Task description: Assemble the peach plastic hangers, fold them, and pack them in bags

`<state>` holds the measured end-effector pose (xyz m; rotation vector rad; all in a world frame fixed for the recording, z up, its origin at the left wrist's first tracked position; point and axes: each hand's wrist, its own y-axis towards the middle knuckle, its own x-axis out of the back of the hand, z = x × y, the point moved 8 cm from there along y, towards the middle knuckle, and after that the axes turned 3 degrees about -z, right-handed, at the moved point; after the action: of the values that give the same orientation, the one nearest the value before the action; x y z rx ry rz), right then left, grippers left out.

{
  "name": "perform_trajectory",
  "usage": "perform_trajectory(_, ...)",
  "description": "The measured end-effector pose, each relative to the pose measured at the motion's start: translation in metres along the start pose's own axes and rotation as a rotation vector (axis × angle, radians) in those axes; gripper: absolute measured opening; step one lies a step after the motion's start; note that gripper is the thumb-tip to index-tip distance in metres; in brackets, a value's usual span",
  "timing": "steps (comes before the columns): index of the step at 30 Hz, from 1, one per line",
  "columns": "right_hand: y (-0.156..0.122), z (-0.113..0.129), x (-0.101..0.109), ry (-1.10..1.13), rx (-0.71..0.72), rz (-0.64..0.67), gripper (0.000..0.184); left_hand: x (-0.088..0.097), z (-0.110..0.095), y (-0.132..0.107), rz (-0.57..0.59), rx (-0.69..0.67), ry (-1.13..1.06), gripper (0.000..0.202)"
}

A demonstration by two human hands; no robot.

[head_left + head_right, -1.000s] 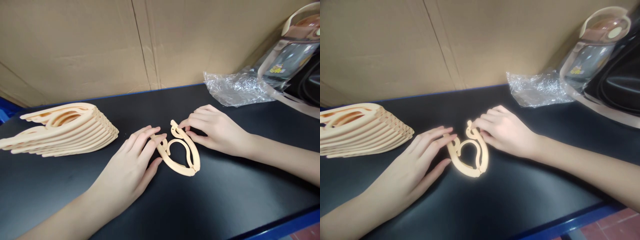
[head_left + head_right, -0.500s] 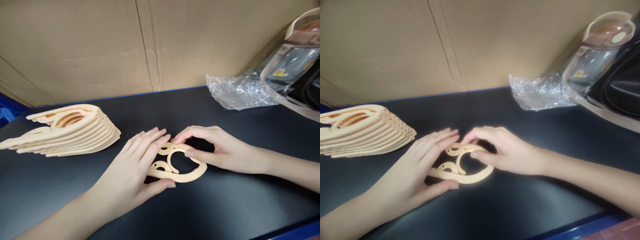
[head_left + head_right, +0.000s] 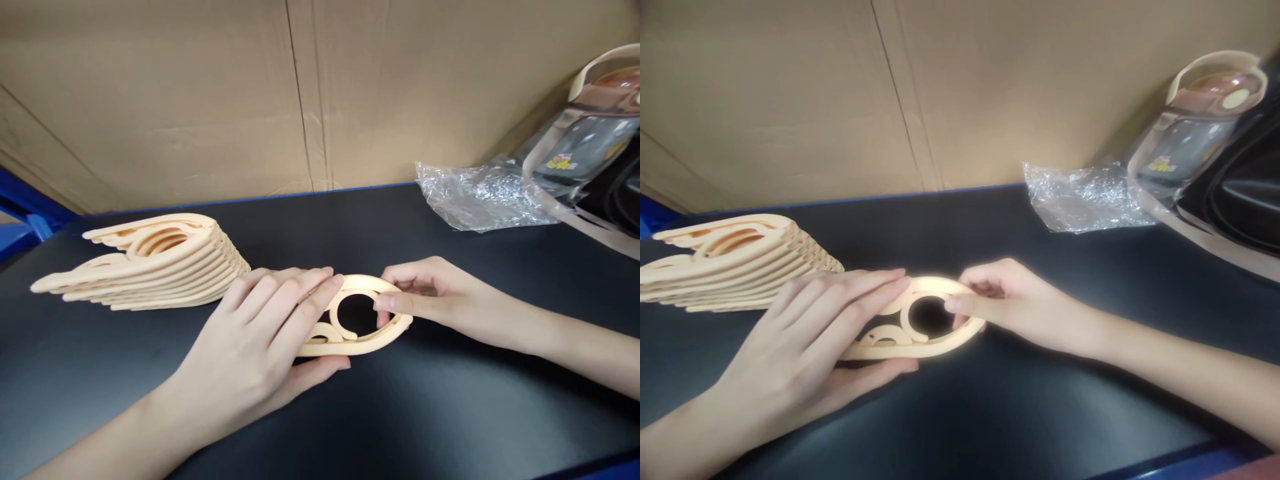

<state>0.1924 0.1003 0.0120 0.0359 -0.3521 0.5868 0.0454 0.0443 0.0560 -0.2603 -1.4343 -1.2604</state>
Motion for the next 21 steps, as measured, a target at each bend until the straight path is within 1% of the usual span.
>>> perform_trajectory(4, -0.0010, -0.0005, -0.0017, 0.070, -0.032, 0.025, 0.021, -0.0051, 0.0022, 0.0003, 0.036, 0.024, -0.031, 0.064)
perform_trajectory(9, 0.0003, -0.0081, -0.0014, 0.058, -0.100, 0.016, 0.026, -0.0059, 0.0024, 0.0013, 0.034, 0.037, -0.045, 0.062)
perform_trajectory(15, 0.0005, -0.0041, -0.0014, 0.111, -0.061, 0.014, 0.020, -0.0067, 0.0032, 0.0017, 0.044, 0.054, -0.048, 0.060)
perform_trajectory(21, -0.0002, -0.0067, -0.0005, 0.113, -0.074, -0.024, 0.016, -0.0110, 0.0032, 0.0016, 0.076, 0.059, -0.066, 0.059)
